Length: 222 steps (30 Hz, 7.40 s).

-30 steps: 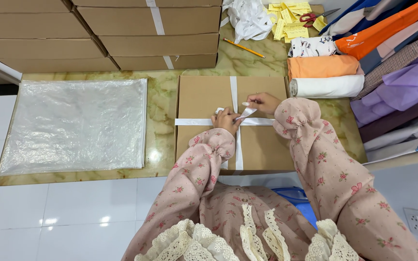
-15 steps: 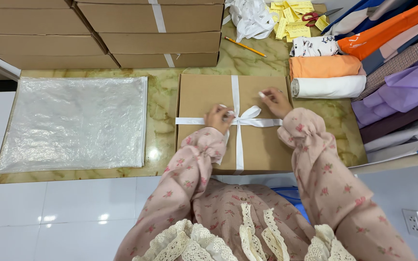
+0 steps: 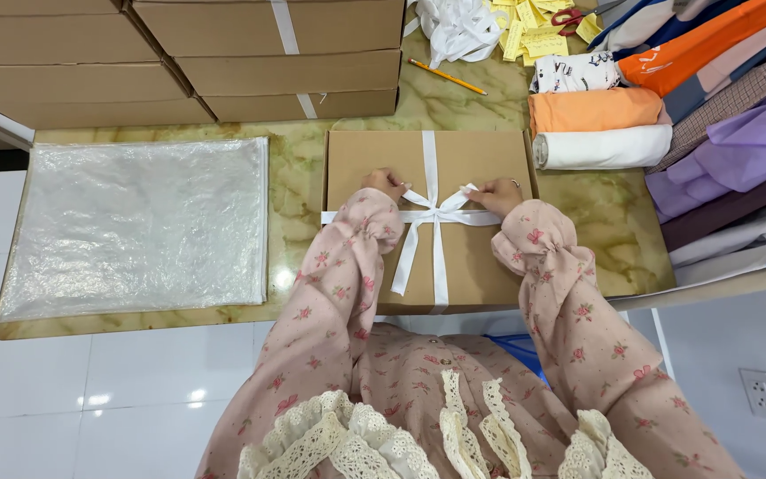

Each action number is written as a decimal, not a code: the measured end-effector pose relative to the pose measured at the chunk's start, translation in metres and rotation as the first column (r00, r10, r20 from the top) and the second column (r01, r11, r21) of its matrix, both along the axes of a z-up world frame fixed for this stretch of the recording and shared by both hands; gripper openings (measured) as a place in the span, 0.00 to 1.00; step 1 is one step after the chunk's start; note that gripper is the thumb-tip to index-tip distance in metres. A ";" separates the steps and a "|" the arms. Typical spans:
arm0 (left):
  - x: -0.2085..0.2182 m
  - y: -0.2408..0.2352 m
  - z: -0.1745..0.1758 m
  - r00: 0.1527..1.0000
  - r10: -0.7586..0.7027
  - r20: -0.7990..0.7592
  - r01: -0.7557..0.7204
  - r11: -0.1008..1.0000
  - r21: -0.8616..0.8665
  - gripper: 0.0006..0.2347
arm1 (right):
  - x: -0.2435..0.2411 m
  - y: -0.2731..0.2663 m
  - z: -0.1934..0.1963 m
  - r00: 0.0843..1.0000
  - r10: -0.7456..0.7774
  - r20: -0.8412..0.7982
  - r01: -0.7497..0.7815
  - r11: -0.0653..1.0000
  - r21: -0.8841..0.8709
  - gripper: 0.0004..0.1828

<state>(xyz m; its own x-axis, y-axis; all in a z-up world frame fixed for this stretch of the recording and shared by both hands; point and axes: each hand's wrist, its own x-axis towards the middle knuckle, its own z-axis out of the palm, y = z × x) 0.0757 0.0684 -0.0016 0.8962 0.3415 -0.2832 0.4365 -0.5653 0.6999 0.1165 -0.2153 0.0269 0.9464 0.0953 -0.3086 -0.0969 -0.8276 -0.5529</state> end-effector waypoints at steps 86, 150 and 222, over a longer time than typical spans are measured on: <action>0.071 0.047 0.108 0.935 0.268 0.232 0.009 0.638 -0.770 0.09 | 0.229 0.043 0.004 0.933 0.155 0.324 -0.172 0.985 0.025 0.18; 0.220 -0.122 0.078 0.826 0.548 0.132 -0.245 0.561 -0.791 0.10 | 0.415 -0.095 0.033 0.940 -0.143 0.309 0.126 0.989 0.076 0.25; 0.208 -0.132 0.075 0.824 0.563 0.066 -0.280 0.505 -0.817 0.10 | 0.470 -0.150 -0.016 0.199 0.288 0.937 0.052 0.951 -0.304 0.15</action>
<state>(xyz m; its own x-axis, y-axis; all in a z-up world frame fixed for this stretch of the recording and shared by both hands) 0.2838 -0.0634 0.0734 0.7825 0.4913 -0.3825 0.1732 0.4183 0.8916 0.5861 -0.3655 0.0105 0.4951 0.3300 0.8037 0.4788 -0.8756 0.0645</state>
